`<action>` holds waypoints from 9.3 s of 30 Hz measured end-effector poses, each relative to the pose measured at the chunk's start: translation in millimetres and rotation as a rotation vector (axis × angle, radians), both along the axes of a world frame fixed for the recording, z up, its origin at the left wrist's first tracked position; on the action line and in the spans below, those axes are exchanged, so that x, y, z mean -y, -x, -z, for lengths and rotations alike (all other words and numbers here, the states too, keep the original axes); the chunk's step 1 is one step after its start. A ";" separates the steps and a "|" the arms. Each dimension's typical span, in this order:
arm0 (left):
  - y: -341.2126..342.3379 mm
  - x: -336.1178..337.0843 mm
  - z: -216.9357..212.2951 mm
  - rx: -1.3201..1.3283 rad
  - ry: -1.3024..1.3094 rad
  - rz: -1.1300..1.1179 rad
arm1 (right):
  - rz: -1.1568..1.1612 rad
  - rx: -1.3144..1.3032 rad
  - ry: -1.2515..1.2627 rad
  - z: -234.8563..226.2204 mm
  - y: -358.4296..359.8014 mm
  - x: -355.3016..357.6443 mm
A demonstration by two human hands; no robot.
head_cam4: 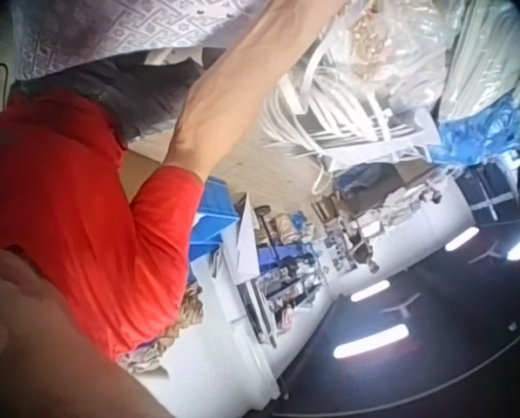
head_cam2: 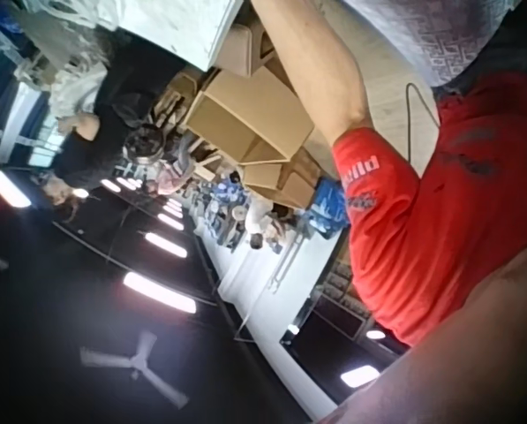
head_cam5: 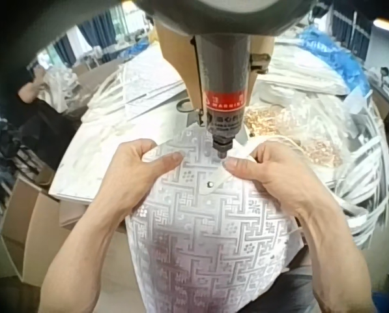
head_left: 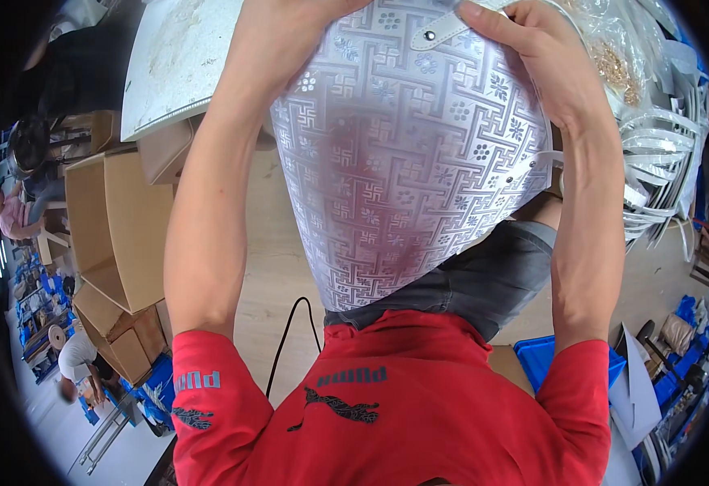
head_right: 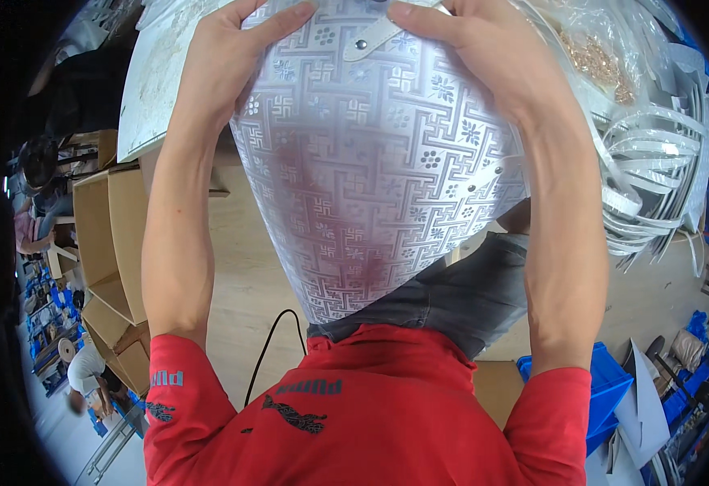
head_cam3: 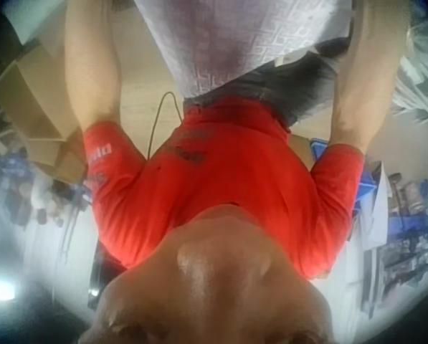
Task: Assembling patterned tote bags by attaching handles using a pneumatic press machine at a factory workbench.
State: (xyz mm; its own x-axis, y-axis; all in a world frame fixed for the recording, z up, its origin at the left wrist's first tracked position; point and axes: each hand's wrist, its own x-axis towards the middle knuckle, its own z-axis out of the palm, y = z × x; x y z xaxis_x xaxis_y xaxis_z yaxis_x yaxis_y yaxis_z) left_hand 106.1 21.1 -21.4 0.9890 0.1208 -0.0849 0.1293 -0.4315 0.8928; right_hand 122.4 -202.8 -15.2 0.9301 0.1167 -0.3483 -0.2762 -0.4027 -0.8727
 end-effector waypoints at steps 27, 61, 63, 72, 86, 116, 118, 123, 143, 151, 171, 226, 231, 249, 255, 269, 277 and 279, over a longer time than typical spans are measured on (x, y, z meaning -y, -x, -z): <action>-4.7 -14.5 16.7 -0.010 -0.094 -0.015 | -0.022 0.130 -0.031 33.1 1.7 -6.0; 83.6 -23.4 -44.2 -0.025 0.017 0.086 | -0.331 -0.146 -0.622 22.2 78.7 10.2; 93.5 -35.7 -51.0 0.030 0.028 0.094 | -0.322 -0.160 -0.698 16.4 93.8 8.8; 119.5 -148.0 -2.3 -0.095 -0.352 0.134 | -0.015 -0.401 -0.798 42.4 111.3 43.6; 56.3 -130.6 13.5 0.048 -0.116 0.020 | -0.031 -0.082 -0.448 30.0 35.0 24.9; 14.9 27.7 40.0 0.578 -0.333 0.301 | 0.083 0.136 -0.580 56.3 12.1 8.4; 16.5 28.5 41.3 0.548 -0.275 0.295 | 0.074 0.146 -0.553 56.9 10.2 10.7; 11.4 24.8 36.7 0.454 -0.334 0.305 | 0.082 0.178 -0.550 55.3 6.1 8.4; 3.7 31.1 29.0 0.595 -0.352 0.332 | 0.156 0.121 -0.586 43.1 4.8 4.1; 4.0 29.7 31.6 0.569 -0.305 0.317 | 0.151 0.148 -0.505 44.9 1.5 3.0; 12.0 30.6 46.7 0.696 -0.344 0.301 | 0.129 0.091 -0.497 41.4 2.4 6.6; 306.0 -164.9 -102.8 -0.198 -1.082 0.410 | -0.322 0.685 -0.307 -0.2 225.2 -24.6; 370.1 -203.0 -80.4 -0.210 -1.161 0.328 | -0.590 0.181 -0.278 121.9 211.3 -63.3; 558.2 -145.7 -51.2 0.554 -1.690 -0.194 | -0.941 1.568 -0.311 19.9 236.3 -154.0; 560.4 -109.2 -62.9 0.628 -1.782 -0.275 | -0.935 1.594 -0.289 20.0 241.3 -131.4; 542.9 -155.2 -65.0 0.271 -1.584 -0.334 | -1.120 0.763 -0.520 24.8 249.4 -120.5; 470.8 -120.7 -45.7 0.484 -1.164 -1.094 | -0.767 0.309 -0.413 5.5 252.8 -142.0; 479.9 -120.7 -39.1 0.602 -1.368 -0.599 | -0.766 0.363 -0.518 10.0 247.7 -152.5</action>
State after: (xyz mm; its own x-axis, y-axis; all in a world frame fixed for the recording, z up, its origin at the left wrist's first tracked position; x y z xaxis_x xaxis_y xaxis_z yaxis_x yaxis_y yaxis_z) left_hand -373.8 141.8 17.8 0.6221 0.1382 0.7707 0.3544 -0.9274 -0.1197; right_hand -125.3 -50.3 -25.2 0.5802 0.7878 0.2065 0.2179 0.0942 -0.9714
